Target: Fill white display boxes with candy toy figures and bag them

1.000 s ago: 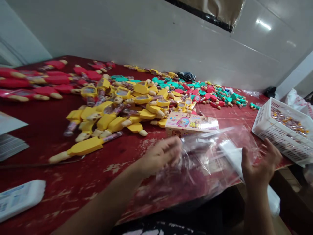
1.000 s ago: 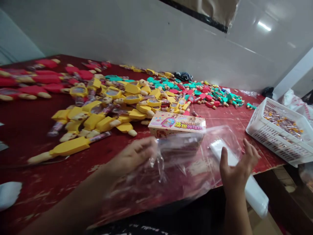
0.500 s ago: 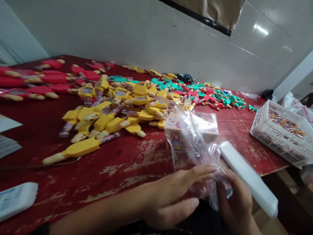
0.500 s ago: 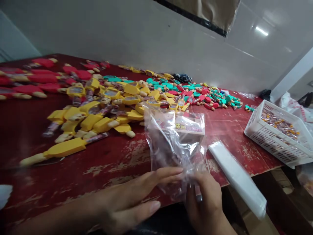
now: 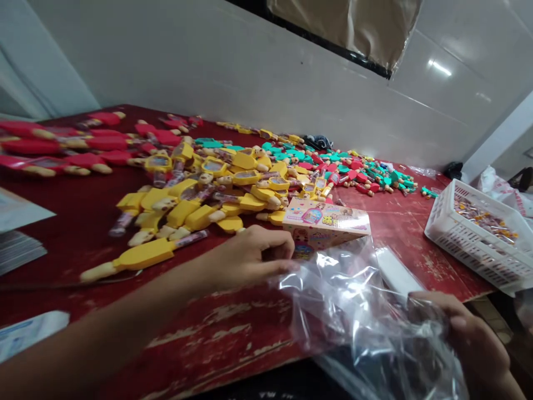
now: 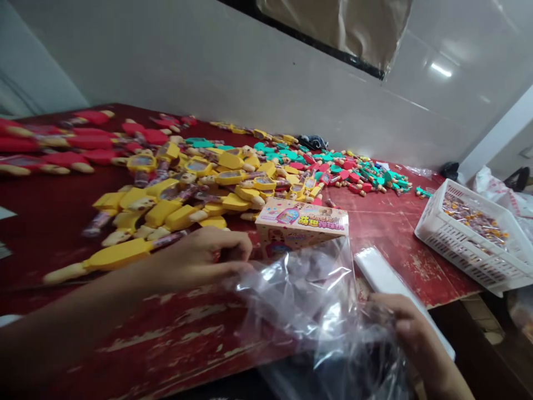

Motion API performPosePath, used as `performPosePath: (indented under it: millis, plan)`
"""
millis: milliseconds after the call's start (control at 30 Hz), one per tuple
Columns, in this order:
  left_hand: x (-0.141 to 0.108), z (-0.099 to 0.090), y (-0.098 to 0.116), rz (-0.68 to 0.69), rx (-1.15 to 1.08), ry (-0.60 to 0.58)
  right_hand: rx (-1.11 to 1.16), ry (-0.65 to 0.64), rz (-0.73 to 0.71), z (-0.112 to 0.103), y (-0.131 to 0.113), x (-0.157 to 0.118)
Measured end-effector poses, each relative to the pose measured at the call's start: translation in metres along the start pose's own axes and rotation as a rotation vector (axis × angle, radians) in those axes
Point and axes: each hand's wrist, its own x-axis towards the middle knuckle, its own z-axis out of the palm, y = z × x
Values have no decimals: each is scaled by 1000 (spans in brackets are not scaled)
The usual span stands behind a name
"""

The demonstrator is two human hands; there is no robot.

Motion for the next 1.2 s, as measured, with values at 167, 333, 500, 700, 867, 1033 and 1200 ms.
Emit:
performPosePath:
  millis: [167,333,500,700,867,1033,1200]
  plan:
    - [41,-14,-20,-89,71,123,-688,-208,-45,-7,-26,70]
    - [112,-45,-7,-45,53,796,-1249,584,-339,-38,-86,132]
    - [127,-82,-2,228,534,743,-858,973,-949,-64,-96,164]
    - [107,-36,-67,-201,577,250,-1008,348,-420,-15,16,219]
    - [94,-14,-110,-372,524,67,-938,77,-245,23,68,248]
    - [69,-12,-107,-322,428,-58,-840,-46,-290,18,68,243]
    - [22,15,-95,-183,451,72,-773,56,-463,20,89,191]
